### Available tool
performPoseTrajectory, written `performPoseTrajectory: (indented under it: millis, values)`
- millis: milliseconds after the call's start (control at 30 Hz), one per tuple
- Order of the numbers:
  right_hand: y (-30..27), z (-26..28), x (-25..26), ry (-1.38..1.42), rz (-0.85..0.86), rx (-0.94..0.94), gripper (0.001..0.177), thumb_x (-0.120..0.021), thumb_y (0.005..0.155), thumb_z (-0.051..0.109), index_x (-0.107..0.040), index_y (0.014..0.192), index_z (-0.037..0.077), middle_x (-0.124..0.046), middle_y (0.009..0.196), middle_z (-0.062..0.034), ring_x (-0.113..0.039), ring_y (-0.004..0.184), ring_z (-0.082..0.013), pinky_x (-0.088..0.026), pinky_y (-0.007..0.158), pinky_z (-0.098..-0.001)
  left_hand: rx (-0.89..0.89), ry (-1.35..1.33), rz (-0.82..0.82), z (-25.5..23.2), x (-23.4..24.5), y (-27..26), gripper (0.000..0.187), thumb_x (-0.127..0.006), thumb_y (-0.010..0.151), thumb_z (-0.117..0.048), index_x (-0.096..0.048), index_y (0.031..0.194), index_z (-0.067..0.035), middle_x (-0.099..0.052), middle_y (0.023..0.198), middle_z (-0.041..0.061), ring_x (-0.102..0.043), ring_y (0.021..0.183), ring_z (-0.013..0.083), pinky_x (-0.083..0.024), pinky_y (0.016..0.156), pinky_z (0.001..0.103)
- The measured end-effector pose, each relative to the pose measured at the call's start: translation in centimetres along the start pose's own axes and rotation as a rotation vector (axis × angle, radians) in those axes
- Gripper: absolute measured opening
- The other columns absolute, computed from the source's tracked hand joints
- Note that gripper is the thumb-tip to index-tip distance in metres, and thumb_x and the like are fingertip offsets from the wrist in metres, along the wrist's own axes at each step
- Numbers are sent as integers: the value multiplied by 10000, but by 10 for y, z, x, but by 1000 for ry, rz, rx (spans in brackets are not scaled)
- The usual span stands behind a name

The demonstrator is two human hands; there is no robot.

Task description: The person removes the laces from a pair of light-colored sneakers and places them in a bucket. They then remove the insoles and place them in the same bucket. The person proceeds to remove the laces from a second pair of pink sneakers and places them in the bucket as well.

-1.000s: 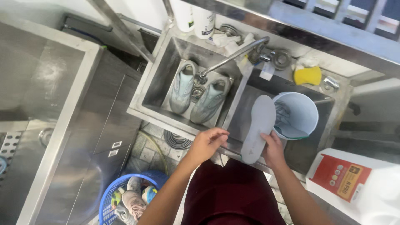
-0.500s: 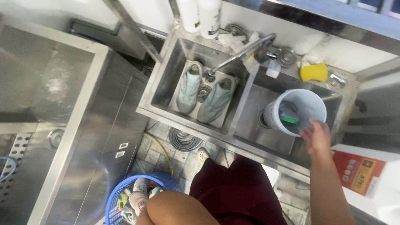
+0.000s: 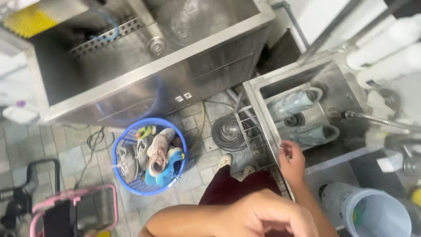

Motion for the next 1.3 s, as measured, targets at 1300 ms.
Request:
performPoseTrajectory:
  millis: [1300]
  values:
    - [-23, 15, -486, -660, 1474, -2, 359, -708, 883, 211, -673, 1222, 98, -781, 1048, -89, -730, 888, -222, -555, 804, -350, 699, -78, -2186, 286, 408, -488, 754, -782, 799, -293, -458, 1450, -89, -645, 1339, 237, -625, 1245, 388, -497, 1044, 439]
Point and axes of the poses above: each hand's wrist, its own y-axis towards the middle knuckle, its own x-axis out of the back of the hand, z = x × y, the point moved 2 cm from there along y, towards the middle knuckle
